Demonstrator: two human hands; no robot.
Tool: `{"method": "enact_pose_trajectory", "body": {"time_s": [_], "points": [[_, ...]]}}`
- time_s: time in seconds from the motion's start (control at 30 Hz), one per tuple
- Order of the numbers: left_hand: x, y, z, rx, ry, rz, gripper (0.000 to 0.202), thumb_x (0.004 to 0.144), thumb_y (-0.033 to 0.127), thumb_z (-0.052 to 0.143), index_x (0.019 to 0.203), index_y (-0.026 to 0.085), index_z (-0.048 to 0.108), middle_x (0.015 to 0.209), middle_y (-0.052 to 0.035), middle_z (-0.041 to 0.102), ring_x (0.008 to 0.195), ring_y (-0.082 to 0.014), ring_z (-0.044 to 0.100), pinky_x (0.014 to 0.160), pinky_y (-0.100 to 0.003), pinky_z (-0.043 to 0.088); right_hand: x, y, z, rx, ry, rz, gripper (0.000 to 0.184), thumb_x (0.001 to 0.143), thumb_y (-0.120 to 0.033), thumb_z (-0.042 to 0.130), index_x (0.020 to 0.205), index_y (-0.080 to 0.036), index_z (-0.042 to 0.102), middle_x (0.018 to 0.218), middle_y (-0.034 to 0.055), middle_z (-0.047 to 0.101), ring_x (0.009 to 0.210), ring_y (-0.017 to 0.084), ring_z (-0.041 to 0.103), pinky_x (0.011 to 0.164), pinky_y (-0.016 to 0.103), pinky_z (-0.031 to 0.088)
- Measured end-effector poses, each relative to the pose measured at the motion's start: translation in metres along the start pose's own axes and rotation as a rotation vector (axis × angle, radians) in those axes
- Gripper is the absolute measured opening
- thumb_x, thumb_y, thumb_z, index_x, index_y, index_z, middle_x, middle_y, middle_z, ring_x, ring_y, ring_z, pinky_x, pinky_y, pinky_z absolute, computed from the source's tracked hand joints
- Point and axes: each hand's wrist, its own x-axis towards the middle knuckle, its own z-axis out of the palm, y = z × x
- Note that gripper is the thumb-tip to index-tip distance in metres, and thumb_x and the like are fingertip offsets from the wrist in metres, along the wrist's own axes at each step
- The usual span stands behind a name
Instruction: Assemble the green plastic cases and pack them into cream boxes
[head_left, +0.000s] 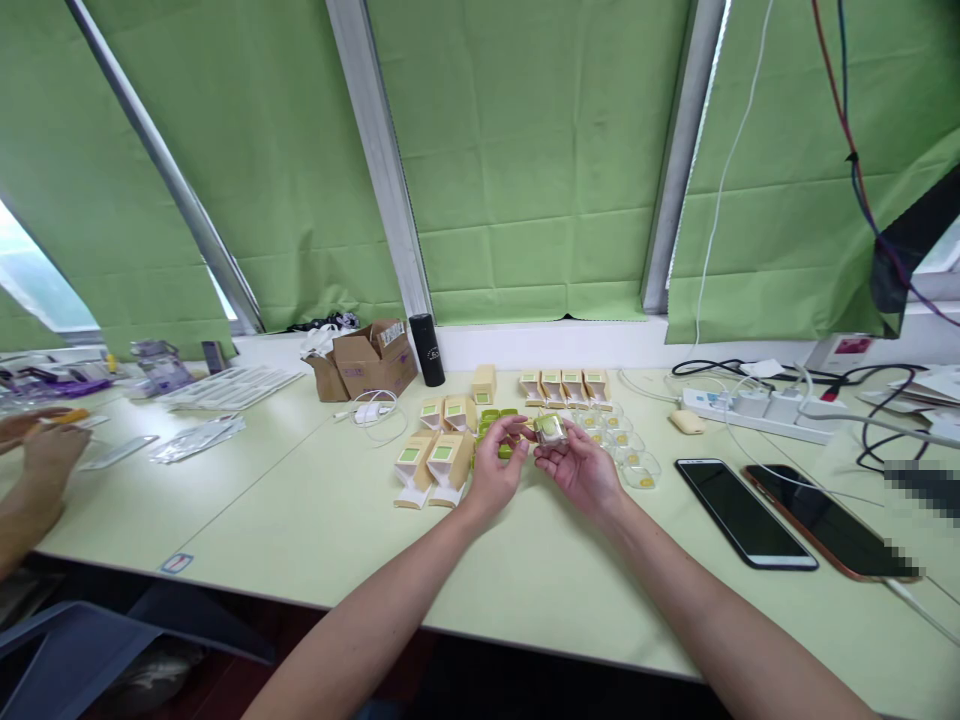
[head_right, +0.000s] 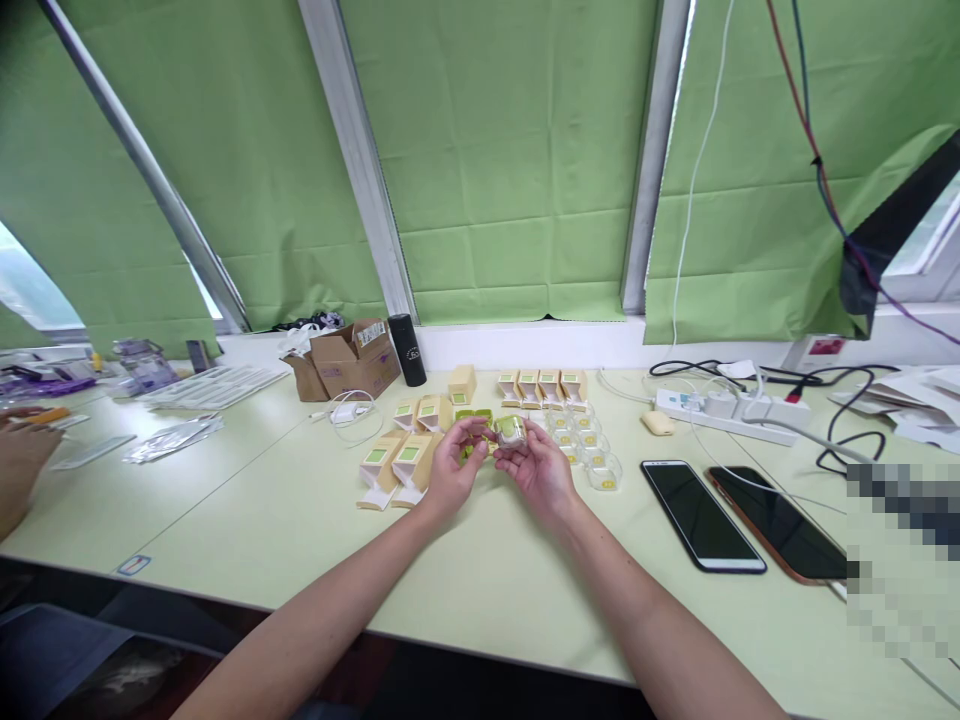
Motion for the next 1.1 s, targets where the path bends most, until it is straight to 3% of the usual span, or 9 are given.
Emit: {"method": "enact_pose_trajectory", "body": {"time_s": [0.13, 0.27, 0.43, 0.77, 0.93, 1.1], "points": [[0.002, -0.001, -0.002, 0.044, 0.054, -0.032, 0.017, 0.099, 0.034, 0.063, 0.104, 0.019, 0.068, 0.104, -0.0096, 0.072, 0.102, -0.0231, 0.068, 0.092, -0.037, 0.052, -0.001, -0.001, 0.002, -0.007, 0.005, -0.012, 0.035, 0.085, -0.040, 0.081, 0.115, -0.027, 0.067, 0.100, 0.0071, 0.083, 0.081, 0.026, 0.079, 0.076, 0.044, 0.065], [0.004, -0.003, -0.005, 0.078, 0.080, -0.062, 0.020, 0.099, 0.035, 0.060, 0.092, 0.019, 0.069, 0.098, -0.0089, 0.070, 0.098, -0.0233, 0.067, 0.090, -0.037, 0.051, -0.003, -0.003, 0.006, -0.038, 0.012, -0.027, 0.043, 0.081, -0.044, 0.087, 0.114, -0.028, 0.066, 0.097, 0.0048, 0.081, 0.079, 0.026, 0.079, 0.077, 0.047, 0.066], [0.005, -0.001, -0.006, 0.068, 0.039, -0.079, 0.021, 0.099, 0.039, 0.063, 0.105, 0.019, 0.067, 0.107, -0.0101, 0.072, 0.101, -0.0234, 0.067, 0.089, -0.036, 0.051, -0.007, -0.004, 0.012, -0.122, 0.058, -0.090, 0.050, 0.075, -0.040, 0.092, 0.116, -0.028, 0.067, 0.098, 0.0019, 0.078, 0.080, 0.022, 0.075, 0.073, 0.041, 0.065], [0.005, -0.004, -0.005, -0.120, -0.104, -0.108, 0.064, 0.086, 0.045, 0.084, 0.140, 0.022, 0.059, 0.138, -0.0143, 0.065, 0.127, -0.0287, 0.061, 0.098, -0.037, 0.052, -0.005, -0.001, 0.011, -0.338, 0.154, -0.274, 0.072, 0.060, -0.034, 0.099, 0.123, -0.030, 0.064, 0.120, 0.0049, 0.071, 0.098, 0.023, 0.070, 0.083, 0.040, 0.063], [0.007, -0.005, -0.004, -0.181, -0.110, -0.145, 0.073, 0.078, 0.039, 0.091, 0.141, 0.022, 0.059, 0.135, -0.0137, 0.066, 0.125, -0.0280, 0.062, 0.096, -0.036, 0.053, -0.007, -0.002, 0.016, -0.435, 0.083, -0.333, 0.076, 0.058, -0.027, 0.099, 0.124, -0.029, 0.062, 0.123, 0.0087, 0.073, 0.116, 0.030, 0.068, 0.091, 0.044, 0.062], [0.008, -0.001, -0.004, -0.162, -0.110, -0.159, 0.064, 0.076, 0.035, 0.092, 0.132, 0.020, 0.065, 0.138, -0.0149, 0.066, 0.120, -0.0282, 0.067, 0.098, -0.038, 0.055, -0.011, -0.004, 0.024, -0.450, 0.065, -0.354, 0.071, 0.062, -0.023, 0.097, 0.123, -0.029, 0.062, 0.122, 0.0083, 0.073, 0.120, 0.029, 0.068, 0.094, 0.044, 0.061]]}}
